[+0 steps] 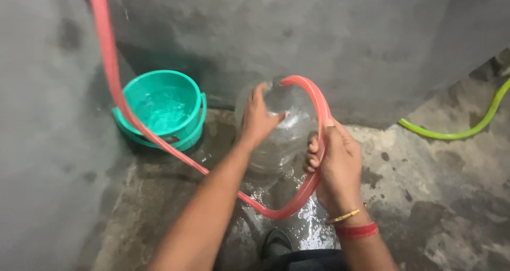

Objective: The person carries an empty 20-liter water jar across the floor using a blue handle carrier, sets it near a large storage tank, then sits and inserts a pink hose into the jar to fill it with water from the tank tap.

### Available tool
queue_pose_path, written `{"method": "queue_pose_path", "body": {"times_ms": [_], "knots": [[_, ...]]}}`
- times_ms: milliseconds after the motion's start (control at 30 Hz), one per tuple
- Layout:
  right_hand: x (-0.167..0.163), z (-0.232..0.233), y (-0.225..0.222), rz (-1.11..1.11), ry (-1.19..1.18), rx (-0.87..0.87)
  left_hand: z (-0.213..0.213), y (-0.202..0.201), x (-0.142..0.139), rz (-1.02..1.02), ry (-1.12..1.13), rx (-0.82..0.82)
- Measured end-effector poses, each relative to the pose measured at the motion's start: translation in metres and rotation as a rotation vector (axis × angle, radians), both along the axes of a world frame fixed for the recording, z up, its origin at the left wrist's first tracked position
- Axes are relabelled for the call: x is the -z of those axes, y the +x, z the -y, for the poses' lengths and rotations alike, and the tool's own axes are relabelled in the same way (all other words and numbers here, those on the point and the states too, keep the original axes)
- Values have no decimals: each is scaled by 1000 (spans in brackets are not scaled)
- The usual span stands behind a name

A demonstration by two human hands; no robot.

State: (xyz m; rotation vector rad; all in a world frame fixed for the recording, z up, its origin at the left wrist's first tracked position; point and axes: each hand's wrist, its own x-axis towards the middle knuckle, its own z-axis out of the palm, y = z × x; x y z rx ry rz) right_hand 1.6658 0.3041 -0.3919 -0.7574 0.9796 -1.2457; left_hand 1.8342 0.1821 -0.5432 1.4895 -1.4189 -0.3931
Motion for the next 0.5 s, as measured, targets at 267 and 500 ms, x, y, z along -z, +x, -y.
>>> {"method": "queue_pose_path", "body": {"times_ms": [267, 500], "knots": [[4, 2, 7, 20, 69, -46, 66, -32, -1, -82, 4, 12], [-11, -10, 14, 2, 62, -152, 19, -5, -19, 229, 22, -56]]}}
